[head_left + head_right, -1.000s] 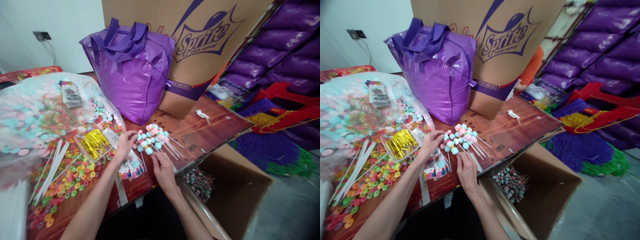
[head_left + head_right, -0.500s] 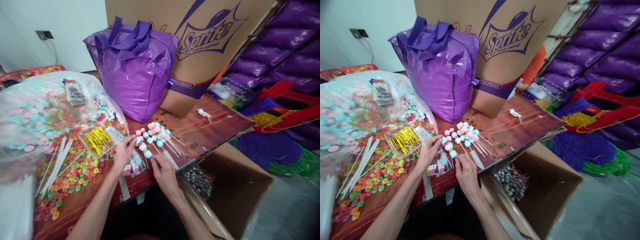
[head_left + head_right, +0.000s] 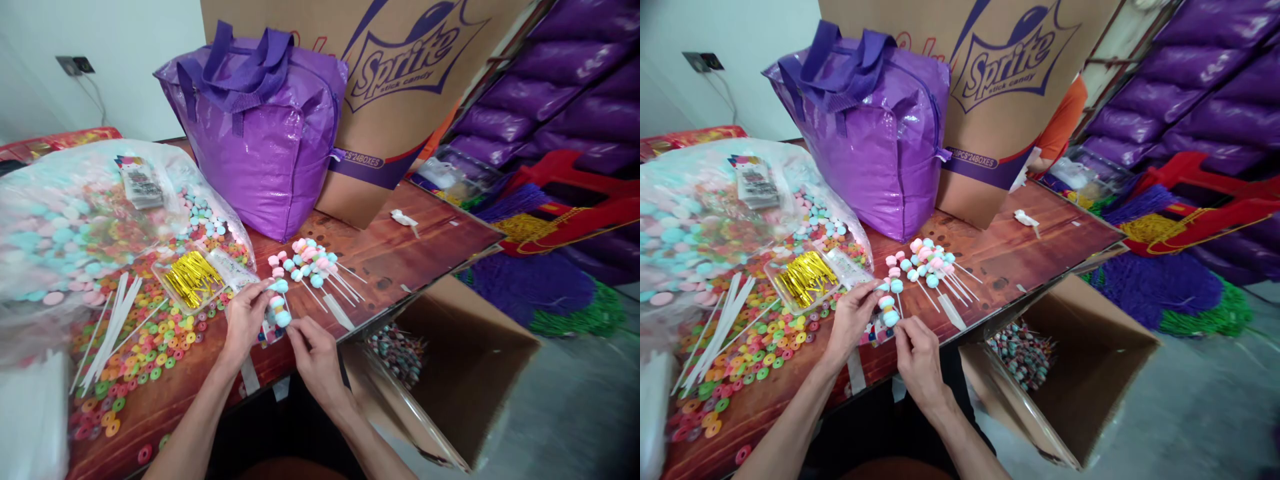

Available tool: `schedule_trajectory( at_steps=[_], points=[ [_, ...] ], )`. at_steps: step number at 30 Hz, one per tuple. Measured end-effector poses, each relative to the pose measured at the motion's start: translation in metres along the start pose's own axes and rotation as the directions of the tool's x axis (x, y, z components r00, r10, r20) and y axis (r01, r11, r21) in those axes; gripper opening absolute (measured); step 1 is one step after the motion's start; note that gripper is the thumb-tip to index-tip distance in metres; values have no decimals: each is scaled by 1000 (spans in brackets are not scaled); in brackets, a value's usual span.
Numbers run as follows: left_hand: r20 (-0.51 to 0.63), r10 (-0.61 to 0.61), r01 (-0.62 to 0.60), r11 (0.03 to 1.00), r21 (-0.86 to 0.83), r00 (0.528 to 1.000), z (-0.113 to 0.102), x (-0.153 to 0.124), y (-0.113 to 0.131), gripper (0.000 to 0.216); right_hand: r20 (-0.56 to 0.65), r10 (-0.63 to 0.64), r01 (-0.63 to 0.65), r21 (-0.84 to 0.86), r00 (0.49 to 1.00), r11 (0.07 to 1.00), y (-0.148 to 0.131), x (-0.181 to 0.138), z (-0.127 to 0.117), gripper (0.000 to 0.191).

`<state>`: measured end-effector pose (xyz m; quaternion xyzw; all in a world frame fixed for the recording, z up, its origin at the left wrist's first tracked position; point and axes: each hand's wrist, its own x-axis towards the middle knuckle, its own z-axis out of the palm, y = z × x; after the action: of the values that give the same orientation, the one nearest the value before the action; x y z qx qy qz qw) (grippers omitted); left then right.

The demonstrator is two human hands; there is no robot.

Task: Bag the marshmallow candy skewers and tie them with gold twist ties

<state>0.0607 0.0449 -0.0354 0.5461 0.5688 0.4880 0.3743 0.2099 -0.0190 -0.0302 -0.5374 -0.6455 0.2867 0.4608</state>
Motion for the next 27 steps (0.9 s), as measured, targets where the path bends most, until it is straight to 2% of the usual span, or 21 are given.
schedule_trajectory(
  at_steps=[6, 10, 12, 15, 17, 19, 21, 24, 27],
  points=[
    [60, 63, -63, 998, 1, 996, 5, -11, 5, 26, -20, 61, -61, 2, 998, 998, 5, -6, 0, 24],
    [173, 94, -105, 993, 52, 980, 7, -16, 10, 31, -58, 81, -83, -21, 995, 996, 9, -9, -7, 23],
    [208, 71, -79, 996, 30, 976, 5, -12, 11, 36, -111, 66, -74, -74, 992, 995, 13, -9, -15, 23],
    [127, -12, 7, 999, 42, 992, -2, 2, 10, 42, -172, 10, -45, -197, 985, 979, 24, -10, -27, 23],
    [48, 2, -11, 982, 187, 999, -4, 15, 10, 35, -168, -23, -32, -321, 986, 947, 31, -12, -32, 24],
    [101, 62, -97, 917, 386, 993, -3, 27, 9, 25, -129, -40, -26, -471, 991, 882, 33, -14, -35, 27],
    [205, 88, -186, 828, 529, 975, 1, 35, 8, 22, -95, -55, -13, -602, 994, 799, 31, -12, -38, 29],
    [280, 105, -265, 730, 630, 954, 9, 39, 3, 26, -129, -128, 1, -699, 983, 715, 23, 4, -44, 28],
    [309, 113, -299, 686, 664, 944, 11, 39, -2, 28, -200, -195, -25, -757, 960, 653, 24, 34, -49, 22]
  ],
)
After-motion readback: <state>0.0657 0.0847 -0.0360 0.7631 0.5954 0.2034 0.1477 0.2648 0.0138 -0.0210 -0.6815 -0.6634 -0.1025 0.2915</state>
